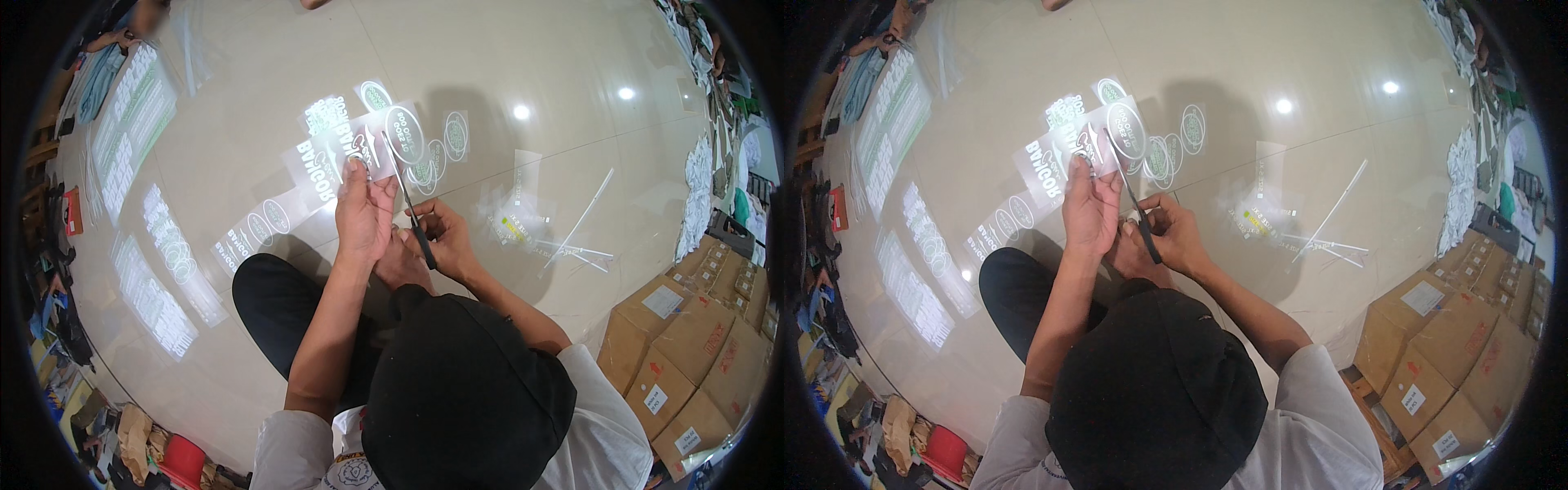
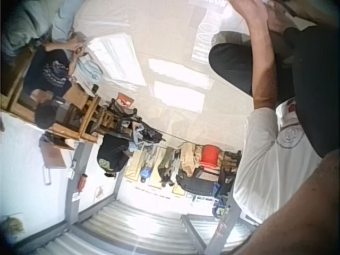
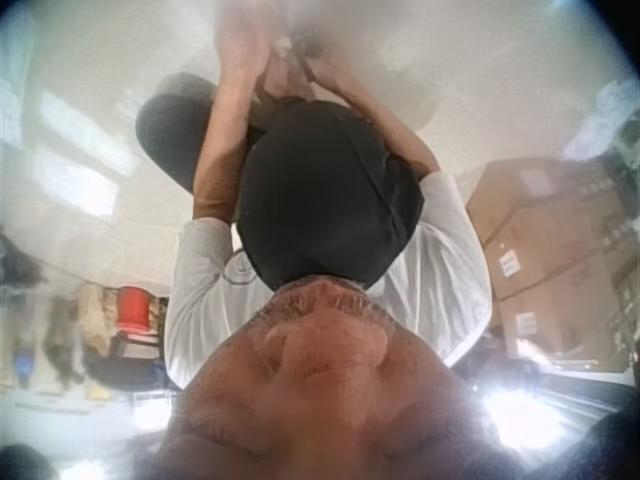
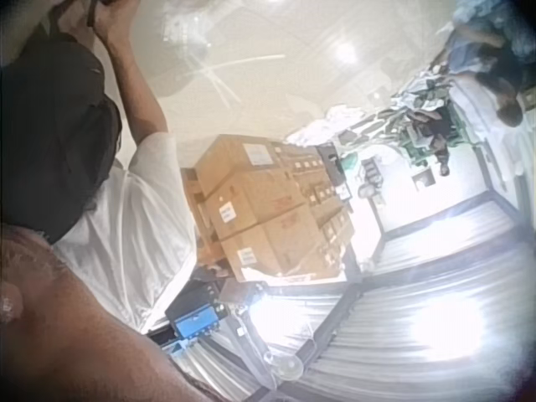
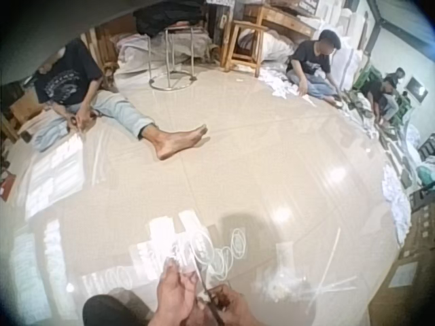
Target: The person sits on the floor and uses scissors to cut out individual oval stickers from a transparent sheet. They repeatedly pick up the sheet, cut around the printed outlines, and place the cut pieces on the floor.
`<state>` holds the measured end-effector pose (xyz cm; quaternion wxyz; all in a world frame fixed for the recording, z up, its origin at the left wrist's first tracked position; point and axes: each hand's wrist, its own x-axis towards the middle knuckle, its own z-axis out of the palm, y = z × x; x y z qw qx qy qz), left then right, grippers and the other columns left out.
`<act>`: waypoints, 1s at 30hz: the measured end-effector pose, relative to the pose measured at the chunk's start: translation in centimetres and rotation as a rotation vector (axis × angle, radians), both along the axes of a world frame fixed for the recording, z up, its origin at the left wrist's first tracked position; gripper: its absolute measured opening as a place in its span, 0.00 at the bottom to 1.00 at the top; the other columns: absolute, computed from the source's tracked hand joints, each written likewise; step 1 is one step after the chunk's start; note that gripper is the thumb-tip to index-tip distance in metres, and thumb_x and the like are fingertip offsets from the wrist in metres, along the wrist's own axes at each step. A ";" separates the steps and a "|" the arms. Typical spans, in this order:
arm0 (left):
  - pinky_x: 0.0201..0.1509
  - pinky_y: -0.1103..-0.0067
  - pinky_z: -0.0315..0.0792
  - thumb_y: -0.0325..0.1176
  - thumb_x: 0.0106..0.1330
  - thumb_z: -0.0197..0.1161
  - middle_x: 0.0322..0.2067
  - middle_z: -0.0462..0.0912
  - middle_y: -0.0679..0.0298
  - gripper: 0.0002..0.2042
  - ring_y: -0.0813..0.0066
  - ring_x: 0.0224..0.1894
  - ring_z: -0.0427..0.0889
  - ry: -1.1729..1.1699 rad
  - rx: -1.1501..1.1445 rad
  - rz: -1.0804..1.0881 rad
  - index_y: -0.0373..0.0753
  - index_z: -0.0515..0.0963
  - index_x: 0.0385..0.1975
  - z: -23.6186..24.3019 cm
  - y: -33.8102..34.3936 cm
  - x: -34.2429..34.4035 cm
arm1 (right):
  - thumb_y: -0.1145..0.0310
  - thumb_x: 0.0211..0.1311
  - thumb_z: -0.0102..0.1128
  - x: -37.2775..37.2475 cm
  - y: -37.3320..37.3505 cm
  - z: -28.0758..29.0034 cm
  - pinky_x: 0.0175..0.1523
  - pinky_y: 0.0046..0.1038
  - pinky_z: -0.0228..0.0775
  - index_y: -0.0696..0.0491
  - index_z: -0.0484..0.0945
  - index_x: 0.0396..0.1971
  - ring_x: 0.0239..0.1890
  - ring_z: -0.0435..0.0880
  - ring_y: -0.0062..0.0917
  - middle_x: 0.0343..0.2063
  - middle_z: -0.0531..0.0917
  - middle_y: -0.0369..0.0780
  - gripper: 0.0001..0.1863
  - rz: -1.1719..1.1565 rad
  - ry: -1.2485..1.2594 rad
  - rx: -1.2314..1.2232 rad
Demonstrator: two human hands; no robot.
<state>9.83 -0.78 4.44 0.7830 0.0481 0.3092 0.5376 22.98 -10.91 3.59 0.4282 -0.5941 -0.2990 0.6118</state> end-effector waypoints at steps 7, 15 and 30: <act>0.70 0.66 0.74 0.37 0.84 0.51 0.63 0.78 0.56 0.17 0.62 0.66 0.79 0.000 -0.018 -0.034 0.36 0.67 0.65 0.7 -0.5 0.7 | 0.69 0.62 0.77 0.1 0.5 -0.9 0.31 0.19 0.64 0.57 0.76 0.49 0.25 0.74 0.10 0.22 0.80 0.30 0.21 -0.024 -0.040 0.079; 0.74 0.65 0.69 0.39 0.84 0.50 0.66 0.76 0.54 0.19 0.62 0.68 0.77 0.055 -0.051 -0.042 0.35 0.67 0.67 -0.7 -1.0 0.8 | 0.67 0.63 0.77 0.1 0.2 -1.0 0.32 0.19 0.66 0.58 0.76 0.48 0.26 0.76 0.10 0.21 0.82 0.32 0.21 -0.059 0.044 -0.003; 0.45 0.80 0.74 0.45 0.85 0.51 0.61 0.81 0.53 0.21 0.77 0.39 0.77 0.120 -0.105 -0.180 0.35 0.68 0.66 -5.2 -2.9 2.1 | 0.65 0.64 0.77 0.7 0.9 -2.4 0.27 0.20 0.70 0.59 0.78 0.46 0.22 0.79 0.14 0.24 0.83 0.35 0.19 -0.142 0.087 -0.211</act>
